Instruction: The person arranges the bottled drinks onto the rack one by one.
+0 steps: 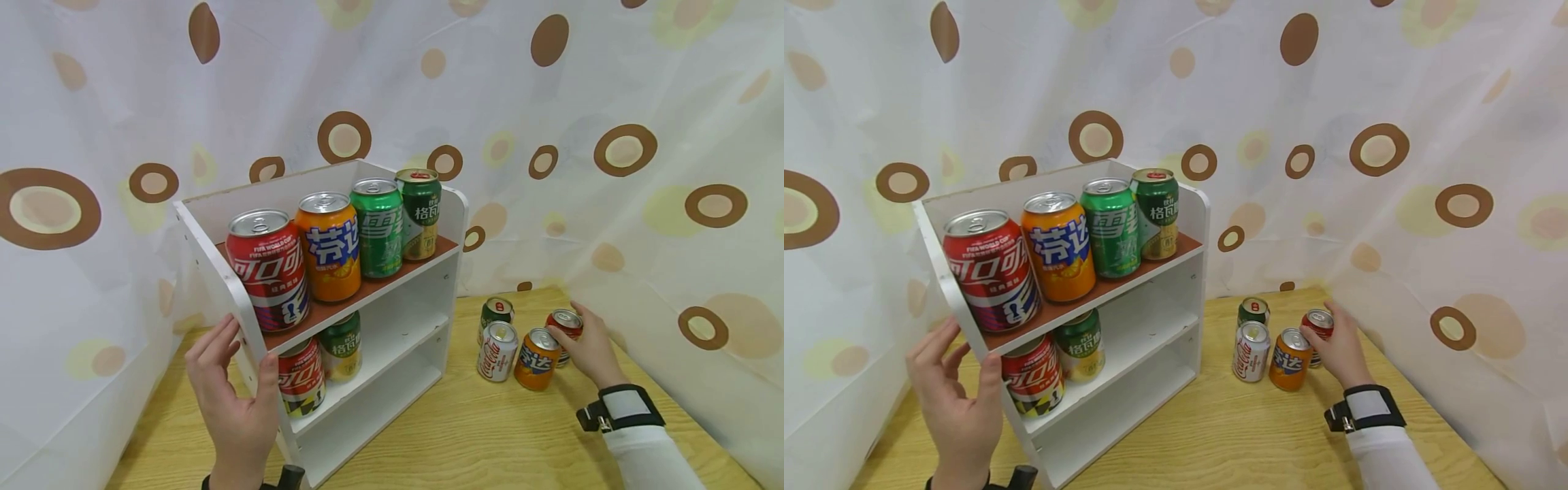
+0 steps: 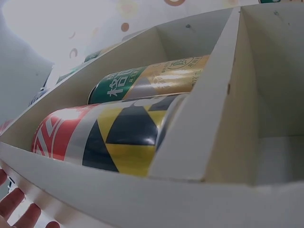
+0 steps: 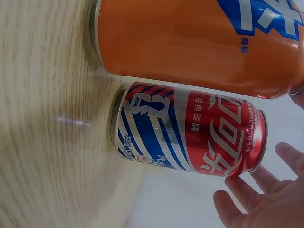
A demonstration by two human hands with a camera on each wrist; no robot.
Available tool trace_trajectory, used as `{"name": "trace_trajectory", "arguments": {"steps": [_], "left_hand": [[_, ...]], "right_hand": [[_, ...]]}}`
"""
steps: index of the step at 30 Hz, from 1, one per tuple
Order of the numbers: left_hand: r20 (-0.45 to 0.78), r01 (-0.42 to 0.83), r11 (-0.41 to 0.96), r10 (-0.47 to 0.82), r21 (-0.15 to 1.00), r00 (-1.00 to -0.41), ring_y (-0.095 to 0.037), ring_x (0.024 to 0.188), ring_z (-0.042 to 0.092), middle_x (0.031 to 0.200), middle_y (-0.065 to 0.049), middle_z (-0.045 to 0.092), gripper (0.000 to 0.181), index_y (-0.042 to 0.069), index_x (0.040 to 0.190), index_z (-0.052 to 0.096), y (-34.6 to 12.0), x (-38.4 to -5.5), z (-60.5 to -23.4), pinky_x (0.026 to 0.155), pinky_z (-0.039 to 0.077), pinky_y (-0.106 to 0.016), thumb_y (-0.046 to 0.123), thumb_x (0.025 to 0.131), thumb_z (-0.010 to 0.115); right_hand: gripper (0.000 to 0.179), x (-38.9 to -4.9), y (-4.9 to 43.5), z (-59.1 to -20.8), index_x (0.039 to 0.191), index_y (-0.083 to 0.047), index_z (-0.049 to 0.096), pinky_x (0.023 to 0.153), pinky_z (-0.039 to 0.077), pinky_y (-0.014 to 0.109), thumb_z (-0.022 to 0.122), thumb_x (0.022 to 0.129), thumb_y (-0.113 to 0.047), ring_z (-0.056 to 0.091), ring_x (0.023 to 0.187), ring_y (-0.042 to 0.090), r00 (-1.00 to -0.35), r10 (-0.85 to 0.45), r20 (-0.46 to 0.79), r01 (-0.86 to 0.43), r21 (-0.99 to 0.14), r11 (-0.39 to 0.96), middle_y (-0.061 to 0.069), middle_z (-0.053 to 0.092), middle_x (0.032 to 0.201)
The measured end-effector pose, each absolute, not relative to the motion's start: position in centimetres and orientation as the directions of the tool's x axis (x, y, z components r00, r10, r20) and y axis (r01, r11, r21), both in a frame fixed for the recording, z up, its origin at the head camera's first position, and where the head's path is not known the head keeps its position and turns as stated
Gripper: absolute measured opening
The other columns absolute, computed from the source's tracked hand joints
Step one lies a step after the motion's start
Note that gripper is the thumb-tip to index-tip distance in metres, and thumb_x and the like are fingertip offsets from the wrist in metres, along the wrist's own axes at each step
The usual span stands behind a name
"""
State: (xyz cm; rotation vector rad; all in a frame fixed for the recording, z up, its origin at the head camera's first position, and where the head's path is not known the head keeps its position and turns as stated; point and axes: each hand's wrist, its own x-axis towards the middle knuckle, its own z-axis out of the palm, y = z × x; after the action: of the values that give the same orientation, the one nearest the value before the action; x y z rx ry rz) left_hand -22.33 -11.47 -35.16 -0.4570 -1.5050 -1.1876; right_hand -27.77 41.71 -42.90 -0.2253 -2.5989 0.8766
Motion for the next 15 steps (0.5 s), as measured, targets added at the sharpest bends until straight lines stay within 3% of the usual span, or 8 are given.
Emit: {"name": "trace_trajectory", "arguments": {"steps": [8,15], "left_hand": [[0.898,0.805,0.416,-0.311,0.423,-0.311,-0.011,0.13,0.045,0.142,-0.003,0.05,0.062,-0.014,0.132,0.052,-11.5,-22.3,-35.2,0.103,0.042,-0.018,0.037,0.099,0.066],[0.895,0.803,0.413,-0.312,0.429,-0.318,-0.011,0.13,0.045,0.143,-0.002,0.05,0.062,-0.013,0.133,0.052,-11.5,-22.4,-35.2,0.103,0.042,-0.019,0.037,0.099,0.067]], "right_hand": [[0.082,-28.6,42.0,-43.2,0.156,0.014,0.021,0.107,0.034,0.075,0.058,0.105,-0.038,0.031,0.135,0.063,-0.925,0.275,0.262,0.06,-0.612,0.788,0.048,0.025,0.151],[0.082,-29.3,42.6,-43.4,0.154,0.018,0.021,0.108,0.032,0.074,0.06,0.105,-0.035,0.032,0.135,0.063,-0.933,0.26,0.249,0.053,-0.619,0.784,0.048,0.027,0.15]]}}
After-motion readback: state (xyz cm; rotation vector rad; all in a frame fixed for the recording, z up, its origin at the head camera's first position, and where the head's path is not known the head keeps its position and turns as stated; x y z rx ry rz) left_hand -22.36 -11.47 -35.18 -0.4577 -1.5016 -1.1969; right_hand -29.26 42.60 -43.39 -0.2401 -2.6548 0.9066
